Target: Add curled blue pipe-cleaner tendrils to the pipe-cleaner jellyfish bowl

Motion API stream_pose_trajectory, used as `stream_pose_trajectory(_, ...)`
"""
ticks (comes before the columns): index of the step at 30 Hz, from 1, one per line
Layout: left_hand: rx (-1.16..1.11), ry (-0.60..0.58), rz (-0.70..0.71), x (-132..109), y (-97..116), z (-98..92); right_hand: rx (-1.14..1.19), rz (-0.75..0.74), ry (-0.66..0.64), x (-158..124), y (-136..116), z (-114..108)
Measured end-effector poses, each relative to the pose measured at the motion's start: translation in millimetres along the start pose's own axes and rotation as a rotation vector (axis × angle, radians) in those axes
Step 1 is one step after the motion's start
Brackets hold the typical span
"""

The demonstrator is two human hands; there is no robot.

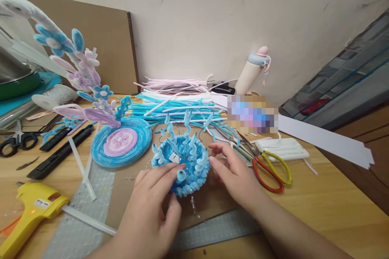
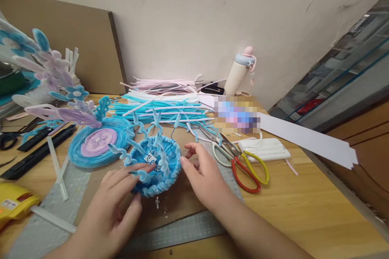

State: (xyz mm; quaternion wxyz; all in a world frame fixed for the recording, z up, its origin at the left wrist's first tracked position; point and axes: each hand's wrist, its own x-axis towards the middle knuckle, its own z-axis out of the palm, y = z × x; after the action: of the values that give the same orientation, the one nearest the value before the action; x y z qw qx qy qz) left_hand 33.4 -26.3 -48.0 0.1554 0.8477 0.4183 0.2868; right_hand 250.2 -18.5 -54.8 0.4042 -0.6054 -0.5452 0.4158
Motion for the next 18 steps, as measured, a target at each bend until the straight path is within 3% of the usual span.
stream_pose_trajectory(4, 0.019, 0.015, 0.038, 0.3, 0.4, -0.8, 0.429, 0.295, -0.294, 5.0, 0.1, 6.3)
stream_pose_trajectory(9, 0.016, 0.008, 0.042, -0.6, 0.5, -1.4, 0.785, 0.444, -0.476, 2.7, -0.8, 5.4)
stream_pose_trajectory(13, 0.011, -0.012, 0.030, -1.4, 1.3, -3.7, 0.910, 0.500, -0.536, 1.1, 2.5, 6.0)
stream_pose_trajectory(18, 0.023, -0.019, 0.036, 0.2, 2.7, -9.7, 1.007, 0.442, -0.491, -5.5, -1.4, 11.3)
